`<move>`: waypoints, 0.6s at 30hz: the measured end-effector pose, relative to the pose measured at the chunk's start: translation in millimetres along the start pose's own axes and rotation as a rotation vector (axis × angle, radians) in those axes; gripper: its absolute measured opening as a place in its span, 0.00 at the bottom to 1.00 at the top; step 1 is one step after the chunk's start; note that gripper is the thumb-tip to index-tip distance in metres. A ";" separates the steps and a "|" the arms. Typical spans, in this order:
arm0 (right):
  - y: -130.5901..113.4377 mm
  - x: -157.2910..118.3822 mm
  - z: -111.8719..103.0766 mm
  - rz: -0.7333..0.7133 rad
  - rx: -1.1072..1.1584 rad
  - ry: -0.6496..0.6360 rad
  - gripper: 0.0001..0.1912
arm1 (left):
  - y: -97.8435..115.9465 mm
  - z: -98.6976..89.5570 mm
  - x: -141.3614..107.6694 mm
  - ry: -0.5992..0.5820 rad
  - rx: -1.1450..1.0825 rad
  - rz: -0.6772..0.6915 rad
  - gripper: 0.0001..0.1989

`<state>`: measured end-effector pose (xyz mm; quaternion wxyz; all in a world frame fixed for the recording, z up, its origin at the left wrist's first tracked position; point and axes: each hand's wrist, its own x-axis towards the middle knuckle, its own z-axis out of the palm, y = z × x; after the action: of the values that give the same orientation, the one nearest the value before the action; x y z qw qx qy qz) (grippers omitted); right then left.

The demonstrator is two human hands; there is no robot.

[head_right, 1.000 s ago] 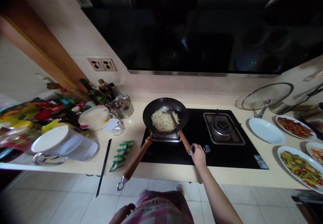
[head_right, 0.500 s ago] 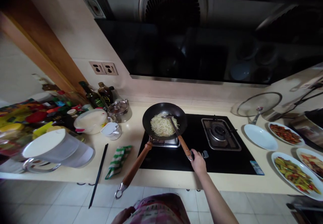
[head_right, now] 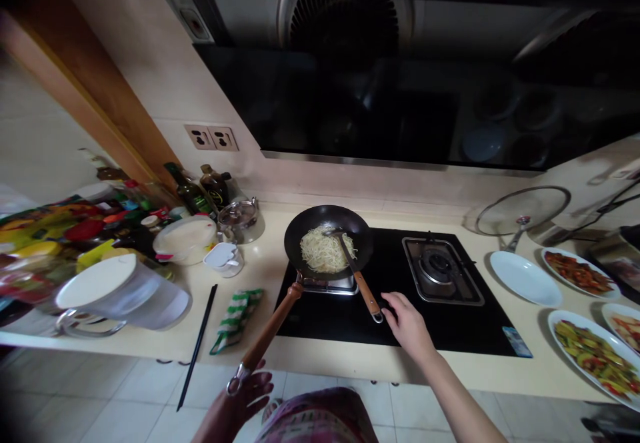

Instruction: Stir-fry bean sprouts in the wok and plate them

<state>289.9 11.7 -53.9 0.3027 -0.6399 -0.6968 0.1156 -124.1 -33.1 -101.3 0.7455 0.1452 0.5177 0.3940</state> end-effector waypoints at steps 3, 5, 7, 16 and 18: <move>-9.6 9.8 -12.3 -0.121 -0.118 -0.024 0.20 | 33.8 23.4 -21.9 -0.012 -0.153 0.013 0.31; -11.8 17.6 -14.1 -0.223 -0.205 -0.056 0.27 | 44.6 39.5 -31.9 -0.023 -0.091 0.081 0.31; -13.7 29.3 -11.8 -0.355 -0.293 -0.106 0.32 | 46.0 53.2 -37.8 -0.047 0.028 0.158 0.28; -79.0 65.9 -69.0 -0.544 -0.305 -0.071 0.15 | 40.2 73.6 -46.8 -0.119 0.300 0.167 0.27; -109.3 51.1 -102.1 -0.552 -0.246 -0.093 0.14 | 40.2 73.5 -43.8 -0.140 0.326 0.153 0.29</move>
<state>258.4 20.9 100.8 0.2107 -0.4522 -0.8662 -0.0271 -83.3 -25.4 -16.4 0.7142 0.3300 0.5088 0.3495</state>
